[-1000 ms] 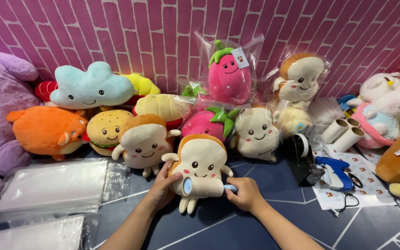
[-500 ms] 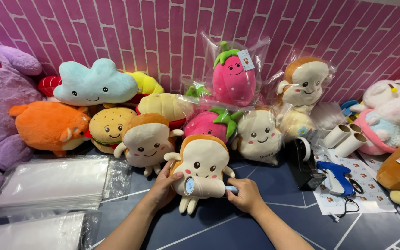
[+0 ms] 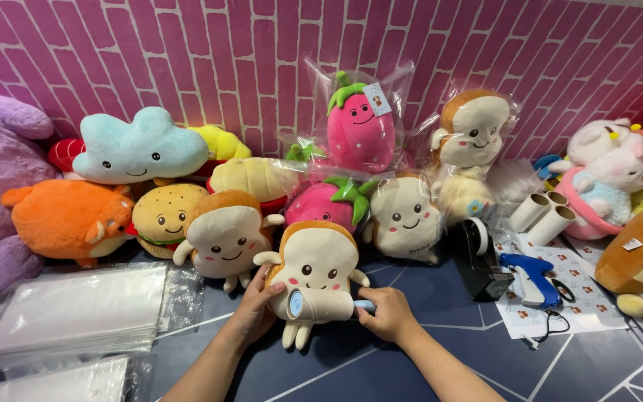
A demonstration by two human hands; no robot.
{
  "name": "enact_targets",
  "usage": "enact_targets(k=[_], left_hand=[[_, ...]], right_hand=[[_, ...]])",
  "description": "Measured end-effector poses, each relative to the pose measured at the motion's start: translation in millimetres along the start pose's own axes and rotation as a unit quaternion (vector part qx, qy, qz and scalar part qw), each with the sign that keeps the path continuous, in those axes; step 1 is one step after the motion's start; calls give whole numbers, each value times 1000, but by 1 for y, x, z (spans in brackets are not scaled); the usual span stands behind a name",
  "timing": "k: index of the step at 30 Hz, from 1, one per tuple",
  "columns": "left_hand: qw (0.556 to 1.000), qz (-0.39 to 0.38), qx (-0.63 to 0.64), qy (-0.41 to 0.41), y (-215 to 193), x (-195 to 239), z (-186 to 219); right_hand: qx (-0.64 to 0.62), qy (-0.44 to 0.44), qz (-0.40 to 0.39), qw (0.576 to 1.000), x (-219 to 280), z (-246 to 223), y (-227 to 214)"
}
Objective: A person uses a lint roller to clean a plush toy and then trims a loose thread with scissors.
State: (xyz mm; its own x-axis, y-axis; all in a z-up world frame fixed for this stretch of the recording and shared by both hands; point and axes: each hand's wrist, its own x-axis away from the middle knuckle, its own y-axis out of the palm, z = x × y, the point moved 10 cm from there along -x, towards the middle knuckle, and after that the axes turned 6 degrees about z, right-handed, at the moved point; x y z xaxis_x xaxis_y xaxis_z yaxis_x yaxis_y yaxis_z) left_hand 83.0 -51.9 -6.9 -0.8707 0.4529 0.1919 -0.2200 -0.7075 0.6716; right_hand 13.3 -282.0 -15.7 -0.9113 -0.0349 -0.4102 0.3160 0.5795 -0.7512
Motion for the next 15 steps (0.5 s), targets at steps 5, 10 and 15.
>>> enact_targets(k=[5, 10, 15], left_hand=[[1000, 14, -8, -16, -3, -2, -3], [1000, 10, -11, -16, -1, -1, -3], [1000, 20, -8, -12, 4, 5, 1]], right_hand=[[3, -6, 7, 1000, -1, -3, -3], [13, -17, 17, 1000, 0, -7, -6], [13, -33, 17, 999, 1, -12, -6]])
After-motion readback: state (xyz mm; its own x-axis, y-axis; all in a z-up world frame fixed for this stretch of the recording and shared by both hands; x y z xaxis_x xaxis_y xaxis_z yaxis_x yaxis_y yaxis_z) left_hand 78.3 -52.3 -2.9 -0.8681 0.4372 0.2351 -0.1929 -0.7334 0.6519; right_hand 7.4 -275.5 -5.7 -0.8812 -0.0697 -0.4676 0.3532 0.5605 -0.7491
